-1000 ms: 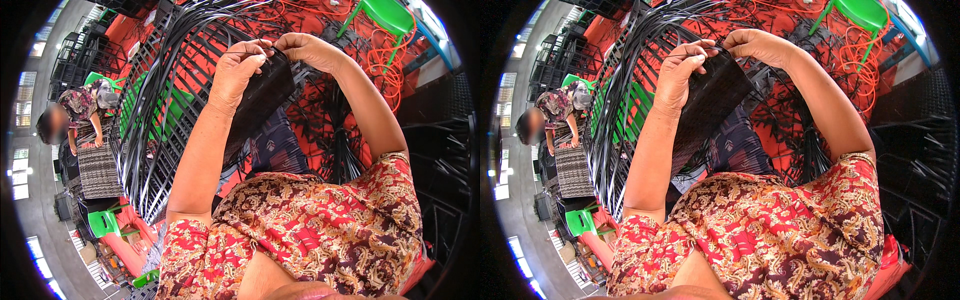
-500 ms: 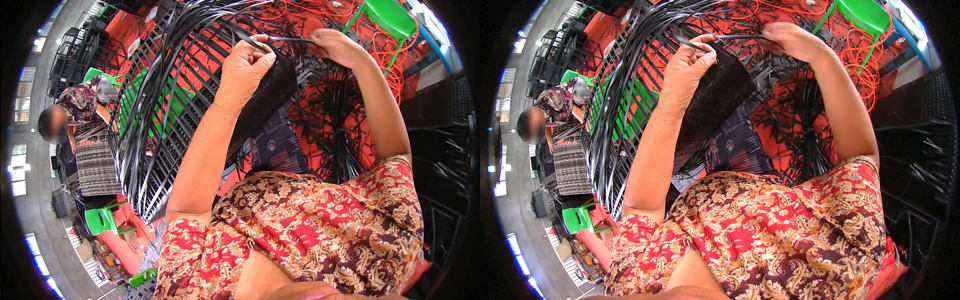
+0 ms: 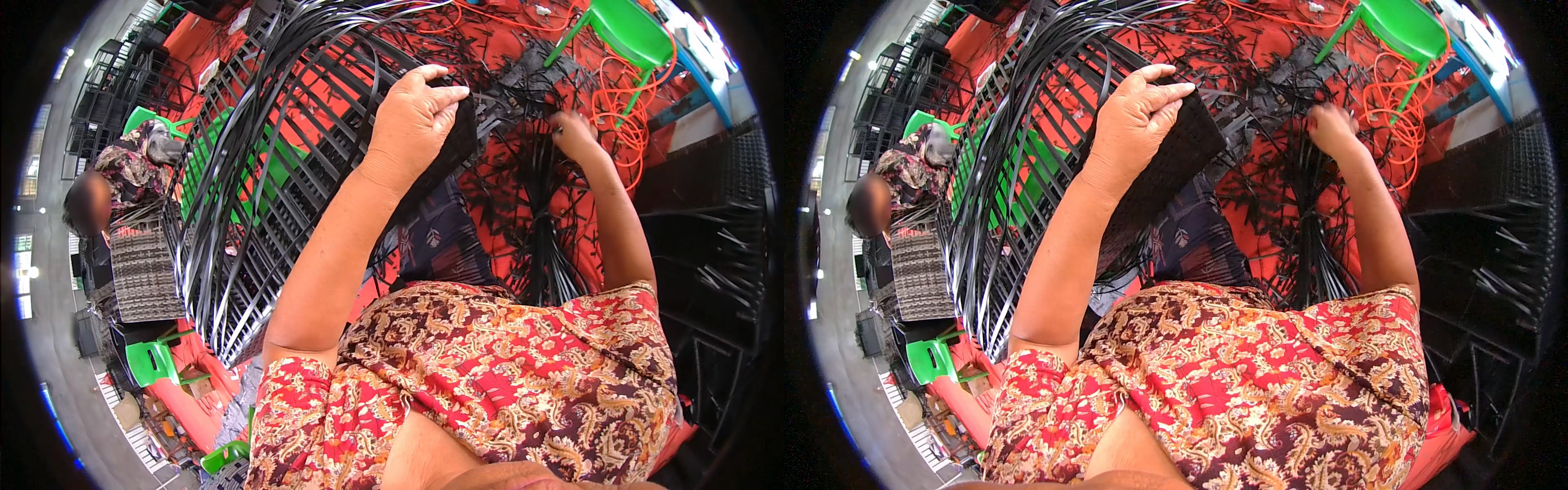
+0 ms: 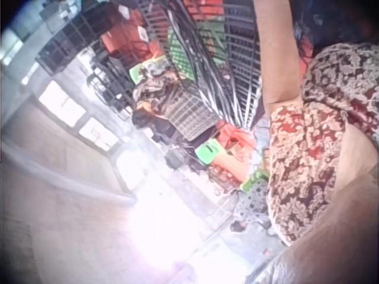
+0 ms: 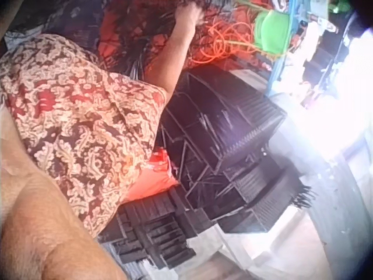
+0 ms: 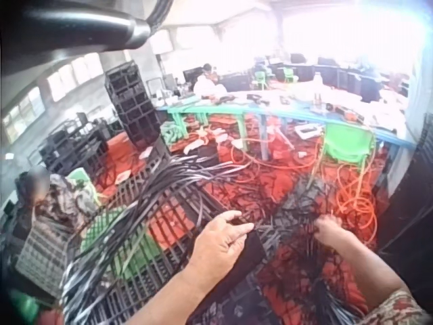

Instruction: The person weaves a black plastic basket by hand, threading black plastic strips through the basket's frame. They repeatedly pull strips through openings, adjust tension, and rotate the basket to continue weaving around its circumference.

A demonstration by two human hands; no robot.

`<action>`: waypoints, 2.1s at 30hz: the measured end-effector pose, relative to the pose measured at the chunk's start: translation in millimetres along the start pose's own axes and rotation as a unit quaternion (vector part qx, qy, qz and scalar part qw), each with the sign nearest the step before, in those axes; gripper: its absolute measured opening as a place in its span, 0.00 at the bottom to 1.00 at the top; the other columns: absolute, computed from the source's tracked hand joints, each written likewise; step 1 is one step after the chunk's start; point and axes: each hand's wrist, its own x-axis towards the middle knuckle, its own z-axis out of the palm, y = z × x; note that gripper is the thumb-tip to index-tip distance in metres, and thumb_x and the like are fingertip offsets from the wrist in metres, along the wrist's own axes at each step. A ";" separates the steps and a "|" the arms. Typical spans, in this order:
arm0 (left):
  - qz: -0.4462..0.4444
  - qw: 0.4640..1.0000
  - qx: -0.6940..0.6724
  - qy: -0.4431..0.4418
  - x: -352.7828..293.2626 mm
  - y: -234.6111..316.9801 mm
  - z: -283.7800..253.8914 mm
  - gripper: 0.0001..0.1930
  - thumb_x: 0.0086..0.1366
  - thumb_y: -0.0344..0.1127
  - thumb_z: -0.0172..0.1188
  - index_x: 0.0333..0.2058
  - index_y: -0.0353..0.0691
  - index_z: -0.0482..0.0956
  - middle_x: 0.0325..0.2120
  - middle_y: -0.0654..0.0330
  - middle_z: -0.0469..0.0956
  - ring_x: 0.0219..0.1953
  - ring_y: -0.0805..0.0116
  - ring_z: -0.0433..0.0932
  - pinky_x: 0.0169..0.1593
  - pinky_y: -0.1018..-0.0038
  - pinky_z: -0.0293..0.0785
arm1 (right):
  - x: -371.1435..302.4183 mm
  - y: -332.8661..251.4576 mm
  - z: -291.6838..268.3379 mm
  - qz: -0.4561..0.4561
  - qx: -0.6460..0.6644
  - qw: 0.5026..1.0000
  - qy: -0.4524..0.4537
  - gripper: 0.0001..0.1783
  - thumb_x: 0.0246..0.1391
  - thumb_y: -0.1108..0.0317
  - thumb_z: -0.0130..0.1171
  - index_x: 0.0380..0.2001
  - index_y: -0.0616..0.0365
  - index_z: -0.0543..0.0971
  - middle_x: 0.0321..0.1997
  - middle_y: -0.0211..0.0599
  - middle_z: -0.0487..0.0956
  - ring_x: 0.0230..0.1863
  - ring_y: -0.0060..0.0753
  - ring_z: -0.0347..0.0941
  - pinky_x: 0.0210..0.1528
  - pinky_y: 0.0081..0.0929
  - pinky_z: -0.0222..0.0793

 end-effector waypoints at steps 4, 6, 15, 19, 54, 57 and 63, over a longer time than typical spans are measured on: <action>0.047 0.995 0.088 0.028 -3.5 9.1 0.5 0.11 0.57 0.26 0.58 0.39 0.40 0.81 0.42 0.57 0.75 0.38 0.64 0.76 0.41 0.75 0.72 | 24.8 -61.5 -63.0 -0.146 0.649 0.746 -0.018 0.15 0.58 0.69 0.50 0.46 0.64 0.76 0.52 0.34 0.75 0.56 0.27 0.66 0.60 0.25 0.57; 0.064 0.995 0.071 0.032 -1.7 9.5 0.8 0.11 0.55 0.24 0.57 0.38 0.38 0.80 0.40 0.57 0.75 0.37 0.61 0.76 0.41 0.73 0.73 | 22.8 -94.9 -82.1 -0.179 0.644 0.742 -0.053 0.15 0.60 0.67 0.48 0.46 0.63 0.76 0.51 0.34 0.76 0.54 0.27 0.68 0.59 0.22 0.59; 0.100 0.990 0.074 0.069 -13.1 14.3 5.2 0.13 0.50 0.26 0.56 0.36 0.36 0.79 0.34 0.55 0.75 0.39 0.56 0.73 0.46 0.66 0.69 | 7.8 -134.5 -93.9 -0.116 0.559 0.820 0.045 0.11 0.59 0.67 0.53 0.26 0.63 0.75 0.21 0.26 0.66 0.25 0.14 0.60 0.27 0.19 0.58; 0.110 0.985 0.108 0.080 -17.9 21.7 10.1 0.13 0.53 0.31 0.52 0.37 0.37 0.78 0.35 0.58 0.75 0.39 0.59 0.73 0.44 0.67 0.69 | 4.6 -131.4 -67.7 -0.015 0.649 0.756 0.085 0.10 0.59 0.65 0.52 0.30 0.62 0.77 0.23 0.20 0.67 0.25 0.14 0.60 0.28 0.16 0.58; -0.285 0.763 0.545 0.197 -331.1 36.2 -187.6 0.23 0.56 0.39 0.61 0.51 0.46 0.71 0.51 0.61 0.70 0.56 0.62 0.66 0.60 0.62 0.56 | -16.3 -272.4 -93.7 -0.475 0.253 0.832 0.132 0.13 0.58 0.61 0.50 0.43 0.52 0.76 0.45 0.35 0.77 0.48 0.40 0.70 0.54 0.34 0.61; -0.254 0.772 0.542 0.213 -312.8 40.7 -194.7 0.22 0.55 0.38 0.61 0.50 0.46 0.72 0.50 0.61 0.71 0.55 0.62 0.67 0.60 0.62 0.57 | 1.6 -269.7 -88.7 -0.487 0.261 0.825 0.117 0.12 0.58 0.65 0.49 0.42 0.54 0.77 0.43 0.36 0.77 0.46 0.40 0.71 0.52 0.34 0.62; -0.231 0.773 0.542 0.235 -280.0 56.6 -189.0 0.21 0.52 0.37 0.63 0.46 0.45 0.74 0.47 0.62 0.71 0.54 0.62 0.67 0.59 0.63 0.58 | 31.5 -244.6 -82.7 -0.465 0.316 0.826 0.040 0.12 0.59 0.67 0.48 0.42 0.58 0.78 0.44 0.38 0.78 0.46 0.38 0.71 0.52 0.31 0.62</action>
